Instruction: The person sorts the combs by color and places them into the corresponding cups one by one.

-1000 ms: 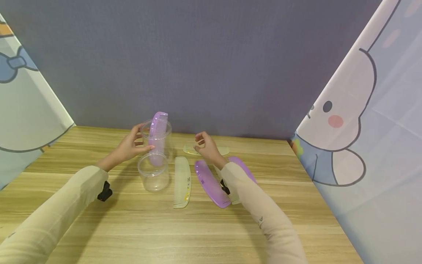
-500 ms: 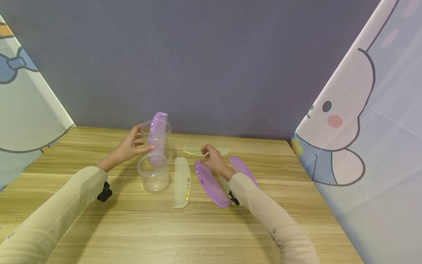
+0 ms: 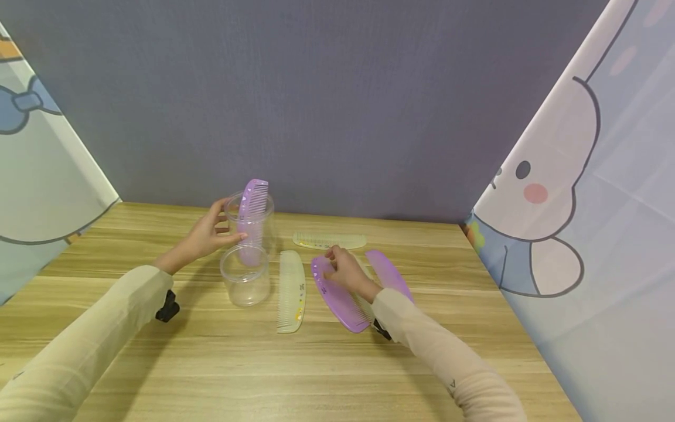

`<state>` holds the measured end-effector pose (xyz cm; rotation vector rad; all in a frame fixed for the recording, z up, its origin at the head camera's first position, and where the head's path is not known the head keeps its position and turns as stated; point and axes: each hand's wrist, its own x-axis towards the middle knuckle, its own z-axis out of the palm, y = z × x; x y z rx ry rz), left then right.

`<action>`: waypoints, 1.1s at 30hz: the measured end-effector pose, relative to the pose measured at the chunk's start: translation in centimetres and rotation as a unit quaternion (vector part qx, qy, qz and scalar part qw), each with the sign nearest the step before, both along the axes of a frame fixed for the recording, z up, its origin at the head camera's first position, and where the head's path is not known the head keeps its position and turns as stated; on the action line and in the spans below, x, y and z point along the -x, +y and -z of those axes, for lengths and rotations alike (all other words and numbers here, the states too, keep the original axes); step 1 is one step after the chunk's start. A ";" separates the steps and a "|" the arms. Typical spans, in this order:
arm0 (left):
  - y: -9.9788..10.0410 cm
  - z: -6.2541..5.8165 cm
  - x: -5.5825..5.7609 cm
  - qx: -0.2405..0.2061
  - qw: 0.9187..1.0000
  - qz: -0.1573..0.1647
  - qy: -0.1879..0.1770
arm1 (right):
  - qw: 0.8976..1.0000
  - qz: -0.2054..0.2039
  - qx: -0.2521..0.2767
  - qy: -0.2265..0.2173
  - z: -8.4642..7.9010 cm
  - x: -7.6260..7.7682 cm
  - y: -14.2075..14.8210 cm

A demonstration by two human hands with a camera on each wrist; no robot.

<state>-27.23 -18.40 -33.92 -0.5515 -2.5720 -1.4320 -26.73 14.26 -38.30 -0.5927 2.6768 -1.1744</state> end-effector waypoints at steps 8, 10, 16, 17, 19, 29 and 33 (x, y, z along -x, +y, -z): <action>0.5 -1.2 -1.2 0.009 1.000 0.001 0.006 | 0.999 0.017 -0.027 0.019 0.2 -0.7 -0.2; 0.5 -1.2 -1.2 0.010 1.000 0.000 0.006 | 0.999 0.019 -0.039 0.023 0.2 -0.9 -0.2; 0.3 -0.6 -0.6 0.005 1.000 -0.001 0.004 | 0.997 0.021 -0.062 0.034 0.2 -1.1 -0.3; 0.2 -0.3 -0.3 0.004 1.000 -0.002 0.004 | 0.997 0.022 -0.064 0.038 0.2 -1.1 -0.3; -0.1 0.4 0.3 0.003 1.000 -0.003 0.005 | 0.996 0.024 -0.068 0.043 0.2 -1.1 -0.4; -0.6 1.5 1.3 -0.001 1.000 0.001 0.011 | 0.996 0.037 -0.076 0.037 0.4 -0.9 -0.7; -0.6 1.6 1.4 0.000 1.000 0.000 0.012 | 0.996 0.042 -0.073 0.020 0.3 -0.8 -0.8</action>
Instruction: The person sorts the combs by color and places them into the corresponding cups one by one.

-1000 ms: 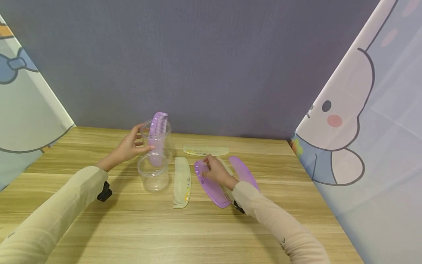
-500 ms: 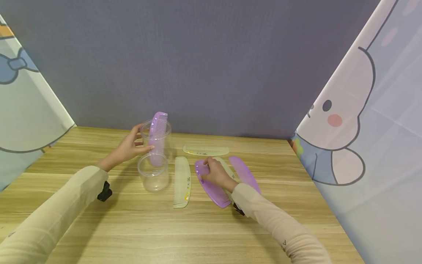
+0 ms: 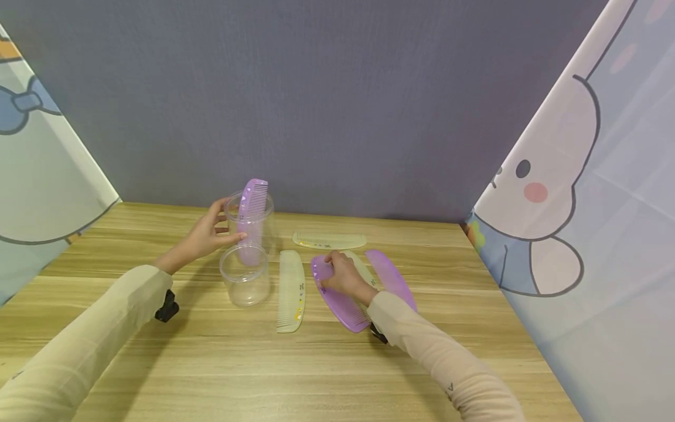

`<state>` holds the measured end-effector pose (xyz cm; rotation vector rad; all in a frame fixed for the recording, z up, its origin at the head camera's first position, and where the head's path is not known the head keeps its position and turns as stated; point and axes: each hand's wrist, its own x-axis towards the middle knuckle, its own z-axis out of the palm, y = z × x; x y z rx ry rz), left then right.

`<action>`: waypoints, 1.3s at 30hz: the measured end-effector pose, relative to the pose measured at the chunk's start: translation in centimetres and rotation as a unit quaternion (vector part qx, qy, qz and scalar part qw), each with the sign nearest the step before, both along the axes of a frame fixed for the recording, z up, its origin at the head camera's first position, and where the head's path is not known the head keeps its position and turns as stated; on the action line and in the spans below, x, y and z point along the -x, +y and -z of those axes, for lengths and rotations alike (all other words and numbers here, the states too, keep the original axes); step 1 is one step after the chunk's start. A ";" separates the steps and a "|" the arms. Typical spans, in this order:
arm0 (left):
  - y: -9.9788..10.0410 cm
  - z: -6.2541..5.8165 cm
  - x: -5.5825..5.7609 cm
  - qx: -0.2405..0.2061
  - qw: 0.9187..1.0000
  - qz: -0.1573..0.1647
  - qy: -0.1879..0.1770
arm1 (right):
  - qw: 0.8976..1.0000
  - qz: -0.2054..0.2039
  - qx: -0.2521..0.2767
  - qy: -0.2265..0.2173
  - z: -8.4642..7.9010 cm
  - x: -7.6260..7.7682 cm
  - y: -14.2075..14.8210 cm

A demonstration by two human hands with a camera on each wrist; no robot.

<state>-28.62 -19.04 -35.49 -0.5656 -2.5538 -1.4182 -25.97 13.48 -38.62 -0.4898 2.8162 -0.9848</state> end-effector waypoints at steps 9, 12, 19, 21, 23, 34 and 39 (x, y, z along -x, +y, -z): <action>0.2 -0.5 -0.4 0.002 1.000 -0.003 -0.011 | 1.000 0.018 0.006 -0.020 -0.2 0.4 -0.2; 0.7 -1.5 -1.3 0.006 1.000 -0.003 -0.013 | 1.000 0.023 -0.001 -0.018 -0.2 0.4 -0.2; 1.1 -2.7 -2.5 0.015 1.000 -0.003 -0.008 | 0.999 0.033 -0.005 -0.011 -0.4 0.4 -0.4; 1.2 -2.7 -2.5 0.014 1.000 -0.002 -0.008 | 0.999 0.033 -0.001 -0.012 -0.4 0.4 -0.4; 1.1 -2.7 -2.4 0.012 1.000 0.001 -0.007 | 0.999 0.034 0.003 -0.014 -0.3 0.5 -0.4; 0.9 -2.1 -1.9 0.009 1.000 0.002 -0.005 | 0.998 0.040 0.034 -0.047 -0.2 0.5 -0.4; 1.1 -2.6 -2.3 0.007 1.000 0.005 -0.010 | 0.997 0.047 0.039 -0.055 -0.3 0.5 -0.4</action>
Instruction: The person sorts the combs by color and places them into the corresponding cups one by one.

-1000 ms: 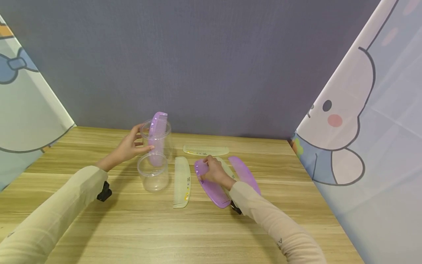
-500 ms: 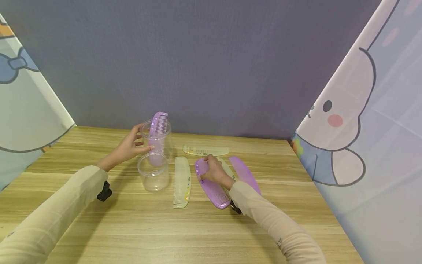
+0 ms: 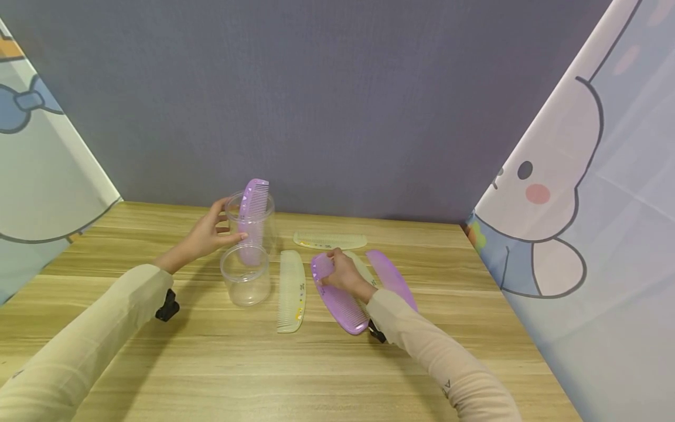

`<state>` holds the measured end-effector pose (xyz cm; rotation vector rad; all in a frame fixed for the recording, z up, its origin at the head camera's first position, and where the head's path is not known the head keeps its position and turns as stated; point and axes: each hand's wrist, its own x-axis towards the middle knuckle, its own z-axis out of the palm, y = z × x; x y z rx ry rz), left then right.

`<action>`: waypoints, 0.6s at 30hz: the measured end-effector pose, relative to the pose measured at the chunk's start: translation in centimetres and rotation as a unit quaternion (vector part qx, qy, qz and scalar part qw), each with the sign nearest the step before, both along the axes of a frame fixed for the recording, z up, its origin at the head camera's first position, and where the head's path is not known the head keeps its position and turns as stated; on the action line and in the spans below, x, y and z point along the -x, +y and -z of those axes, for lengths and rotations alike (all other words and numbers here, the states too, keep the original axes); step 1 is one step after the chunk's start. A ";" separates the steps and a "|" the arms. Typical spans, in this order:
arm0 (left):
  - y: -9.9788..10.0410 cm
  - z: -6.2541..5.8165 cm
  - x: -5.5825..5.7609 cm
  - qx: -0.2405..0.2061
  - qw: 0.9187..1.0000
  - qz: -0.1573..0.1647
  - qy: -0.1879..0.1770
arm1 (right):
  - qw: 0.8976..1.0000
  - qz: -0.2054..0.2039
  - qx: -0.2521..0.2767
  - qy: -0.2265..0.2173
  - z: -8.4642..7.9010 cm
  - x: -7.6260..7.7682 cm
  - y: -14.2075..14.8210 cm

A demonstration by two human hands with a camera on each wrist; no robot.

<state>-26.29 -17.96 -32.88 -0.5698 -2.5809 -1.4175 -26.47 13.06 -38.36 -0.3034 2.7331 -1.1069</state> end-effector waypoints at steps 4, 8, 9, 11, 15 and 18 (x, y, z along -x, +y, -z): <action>0.0 -0.2 -0.2 0.003 1.000 -0.002 0.001 | 1.000 0.003 0.017 0.000 0.0 0.0 0.1; 0.0 0.0 -0.1 0.003 1.000 -0.004 -0.001 | 0.999 0.007 0.039 0.001 0.1 0.1 0.2; -0.1 0.1 0.1 0.002 1.000 -0.004 -0.002 | 0.999 0.008 0.045 0.001 0.0 0.1 0.2; -0.2 0.6 0.5 0.000 1.000 -0.005 -0.005 | 0.998 0.009 0.058 0.001 0.0 0.1 0.3; -0.9 1.9 1.9 0.001 1.000 -0.007 -0.004 | 0.996 0.014 0.091 -0.010 -0.1 0.1 0.4; -1.2 2.6 2.4 0.002 1.000 -0.007 0.006 | 0.993 0.015 0.119 -0.020 -0.2 0.1 0.6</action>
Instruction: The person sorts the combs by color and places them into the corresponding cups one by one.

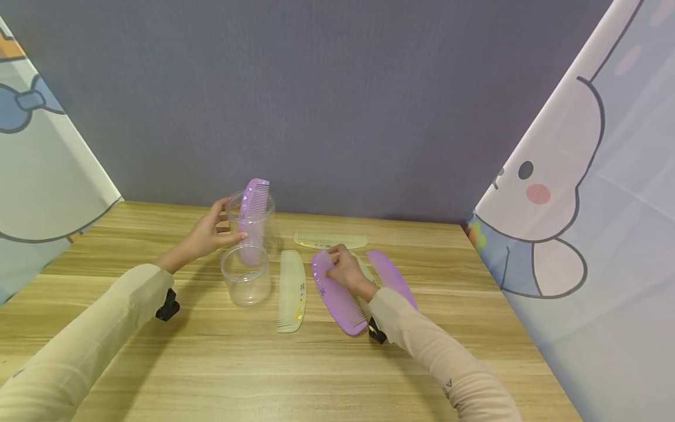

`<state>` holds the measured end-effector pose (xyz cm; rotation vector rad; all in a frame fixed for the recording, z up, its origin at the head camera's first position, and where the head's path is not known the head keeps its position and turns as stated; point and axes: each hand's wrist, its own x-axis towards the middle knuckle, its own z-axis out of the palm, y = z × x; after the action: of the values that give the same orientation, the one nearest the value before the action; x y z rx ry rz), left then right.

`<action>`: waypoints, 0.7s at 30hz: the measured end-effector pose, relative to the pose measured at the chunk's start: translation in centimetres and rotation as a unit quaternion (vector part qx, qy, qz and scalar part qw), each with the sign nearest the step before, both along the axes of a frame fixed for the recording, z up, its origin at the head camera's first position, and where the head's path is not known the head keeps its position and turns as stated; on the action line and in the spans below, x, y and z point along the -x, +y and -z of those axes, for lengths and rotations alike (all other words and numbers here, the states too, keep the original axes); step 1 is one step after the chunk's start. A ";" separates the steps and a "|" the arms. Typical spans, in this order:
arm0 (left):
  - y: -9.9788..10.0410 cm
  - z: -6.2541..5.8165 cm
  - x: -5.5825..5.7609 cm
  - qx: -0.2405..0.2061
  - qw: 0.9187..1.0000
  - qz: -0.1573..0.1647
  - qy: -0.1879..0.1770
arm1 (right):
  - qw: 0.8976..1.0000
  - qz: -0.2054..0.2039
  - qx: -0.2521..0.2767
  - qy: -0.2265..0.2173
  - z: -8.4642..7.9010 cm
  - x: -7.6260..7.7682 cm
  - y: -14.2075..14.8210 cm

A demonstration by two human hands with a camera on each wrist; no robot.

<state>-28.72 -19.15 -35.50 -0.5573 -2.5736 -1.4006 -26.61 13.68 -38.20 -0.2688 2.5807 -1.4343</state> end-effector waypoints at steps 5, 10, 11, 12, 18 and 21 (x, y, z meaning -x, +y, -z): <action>0.2 -0.3 -0.3 0.000 1.000 0.000 0.002 | 0.999 0.000 0.031 -0.009 -0.5 -0.2 0.0; 0.0 0.0 0.1 0.002 1.000 -0.008 0.000 | 0.999 0.007 0.044 -0.008 -0.5 0.1 0.0; 0.0 0.1 0.1 0.002 1.000 -0.008 0.000 | 0.999 0.008 0.047 -0.008 -0.6 0.1 0.0; 0.0 0.1 0.1 0.002 1.000 -0.008 0.001 | 0.999 0.011 0.051 -0.009 -0.6 0.1 0.0; -0.1 0.2 0.2 0.003 1.000 -0.002 0.001 | 0.998 0.006 0.067 -0.012 -1.2 0.1 0.0; -0.1 0.2 0.2 0.002 1.000 -0.003 0.002 | 0.998 0.003 0.065 -0.008 -1.5 0.2 0.0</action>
<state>-28.96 -19.23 -35.73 -0.5512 -2.5740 -1.3898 -26.81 13.69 -36.68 -0.2655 2.4806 -1.6033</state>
